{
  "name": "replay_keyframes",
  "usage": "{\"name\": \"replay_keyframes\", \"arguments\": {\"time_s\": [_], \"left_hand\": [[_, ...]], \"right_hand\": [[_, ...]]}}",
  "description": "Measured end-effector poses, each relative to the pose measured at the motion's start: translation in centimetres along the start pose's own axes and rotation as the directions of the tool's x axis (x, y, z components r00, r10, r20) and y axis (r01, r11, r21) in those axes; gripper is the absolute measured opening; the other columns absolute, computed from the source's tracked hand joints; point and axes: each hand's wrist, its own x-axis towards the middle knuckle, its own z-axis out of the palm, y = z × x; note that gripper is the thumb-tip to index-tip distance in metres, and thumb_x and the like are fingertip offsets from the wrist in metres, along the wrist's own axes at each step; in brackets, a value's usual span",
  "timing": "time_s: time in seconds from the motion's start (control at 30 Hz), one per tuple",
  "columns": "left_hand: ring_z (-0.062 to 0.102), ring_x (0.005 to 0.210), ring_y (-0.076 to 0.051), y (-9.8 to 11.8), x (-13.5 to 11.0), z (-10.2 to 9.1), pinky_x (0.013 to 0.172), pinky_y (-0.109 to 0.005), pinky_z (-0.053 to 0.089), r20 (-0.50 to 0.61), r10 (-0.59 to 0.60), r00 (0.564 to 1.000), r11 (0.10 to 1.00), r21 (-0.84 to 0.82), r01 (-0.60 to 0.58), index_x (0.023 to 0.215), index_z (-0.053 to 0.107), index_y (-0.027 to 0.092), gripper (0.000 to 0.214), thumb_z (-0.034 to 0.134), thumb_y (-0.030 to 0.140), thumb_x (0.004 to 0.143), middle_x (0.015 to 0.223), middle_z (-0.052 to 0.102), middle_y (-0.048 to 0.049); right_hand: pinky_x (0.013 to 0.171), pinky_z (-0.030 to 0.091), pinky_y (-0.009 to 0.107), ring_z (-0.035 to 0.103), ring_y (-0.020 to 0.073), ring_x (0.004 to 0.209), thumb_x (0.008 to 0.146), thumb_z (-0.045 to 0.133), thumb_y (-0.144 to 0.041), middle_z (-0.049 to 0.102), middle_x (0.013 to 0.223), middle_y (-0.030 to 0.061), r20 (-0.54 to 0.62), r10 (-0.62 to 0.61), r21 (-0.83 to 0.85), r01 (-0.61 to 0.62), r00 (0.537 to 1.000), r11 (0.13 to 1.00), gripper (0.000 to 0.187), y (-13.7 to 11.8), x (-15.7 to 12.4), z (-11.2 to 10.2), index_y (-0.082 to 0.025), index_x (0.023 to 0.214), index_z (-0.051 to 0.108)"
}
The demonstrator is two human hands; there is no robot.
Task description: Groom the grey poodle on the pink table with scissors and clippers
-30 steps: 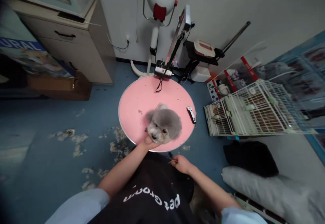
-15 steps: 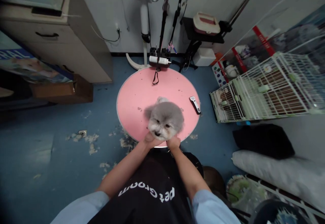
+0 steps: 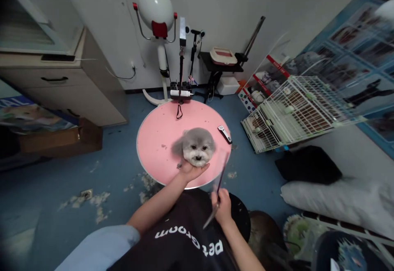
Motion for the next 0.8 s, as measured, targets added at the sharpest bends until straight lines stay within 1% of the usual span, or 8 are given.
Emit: {"name": "replay_keyframes", "arguments": {"time_s": [0.07,0.2,0.27,0.37,0.57,0.63,0.73,0.8], "left_hand": [[0.064,0.084,-0.019,-0.2,0.2,-0.5,0.097,-0.043,0.044,-0.004,-0.01,1.0,1.0,-0.016,0.01,0.081,0.065,0.016,0.016,0.054,0.025,0.088,0.085,0.07,-0.0051],[0.063,0.079,-0.019,-0.6,0.6,-1.7,0.097,-0.046,0.044,-0.073,-0.005,0.997,0.999,-0.048,0.002,0.078,0.063,0.016,0.019,0.053,0.029,0.086,0.077,0.067,-0.0056],[0.062,0.08,-0.02,-0.6,0.6,-2.2,0.095,-0.045,0.045,-0.082,-0.019,0.996,0.999,-0.041,0.016,0.081,0.063,0.016,0.017,0.051,0.028,0.087,0.08,0.067,-0.0066],[0.062,0.081,-0.022,-0.4,0.7,-2.1,0.09,-0.045,0.048,-0.123,-0.039,0.992,0.999,-0.033,0.035,0.083,0.063,0.016,0.023,0.048,0.031,0.089,0.083,0.066,-0.0093],[0.063,0.094,-0.021,0.5,2.8,2.2,0.086,-0.038,0.05,-0.11,0.131,0.985,0.978,-0.15,-0.147,0.094,0.062,0.018,0.025,0.039,0.028,0.094,0.097,0.068,-0.0075],[0.064,0.091,-0.02,0.6,3.2,3.3,0.086,-0.037,0.05,-0.12,0.195,0.973,0.969,-0.13,-0.211,0.094,0.062,0.018,0.023,0.041,0.028,0.095,0.094,0.068,-0.0062],[0.064,0.086,-0.02,0.3,3.1,2.9,0.085,-0.038,0.05,-0.195,0.228,0.954,0.968,-0.062,-0.244,0.091,0.061,0.017,0.021,0.043,0.026,0.094,0.089,0.068,-0.006],[0.064,0.085,-0.02,-0.1,2.9,1.9,0.084,-0.04,0.05,-0.209,0.232,0.95,0.968,-0.044,-0.246,0.091,0.061,0.017,0.02,0.043,0.023,0.093,0.089,0.068,-0.0071]], "right_hand": [[0.07,0.047,0.033,0.055,0.0194,0.067,0.089,0.048,-0.022,0.058,0.064,0.0021,0.021,-0.133,0.005,0.133,0.991,0.991,0.017,-2.7,0.1,-0.8,-0.021,0.081,0.063],[0.063,0.041,0.028,0.051,0.0144,0.058,0.088,0.044,-0.019,0.056,0.059,0.0,0.218,-0.129,0.001,0.132,0.967,0.991,0.025,-7.0,1.2,0.1,-0.02,0.07,0.061],[0.065,0.041,0.028,0.052,0.0151,0.059,0.088,0.043,-0.021,0.058,0.061,0.0011,0.321,-0.147,0.038,0.142,0.936,0.989,0.024,-7.9,1.3,0.7,-0.02,0.074,0.063],[0.072,0.042,0.033,0.055,0.02,0.068,0.089,0.04,-0.025,0.062,0.069,0.0059,0.282,-0.028,-0.004,0.031,0.959,1.0,0.027,-7.9,1.3,1.2,-0.021,0.082,0.066],[0.079,0.043,0.036,0.053,0.0206,0.07,0.089,0.04,-0.035,0.058,0.07,0.0056,0.32,-0.079,0.138,0.037,0.944,0.99,0.028,-4.3,0.4,1.5,-0.022,0.08,0.063],[0.076,0.044,0.035,0.052,0.0218,0.074,0.09,0.032,-0.042,0.057,0.074,0.0072,0.177,0.134,0.153,-0.162,0.975,0.975,0.035,-1.8,0.2,2.0,-0.022,0.083,0.059],[0.077,0.046,0.035,0.055,0.0245,0.084,0.09,0.021,-0.047,0.06,0.086,0.0111,0.159,0.481,0.091,-0.498,0.862,0.862,0.044,2.4,1.2,2.9,-0.02,0.09,0.056],[0.077,0.047,0.036,0.058,0.0266,0.086,0.088,0.023,-0.05,0.062,0.086,0.0124,0.259,0.556,0.006,-0.577,0.79,0.817,0.045,4.9,2.5,3.3,-0.02,0.086,0.056]]}}
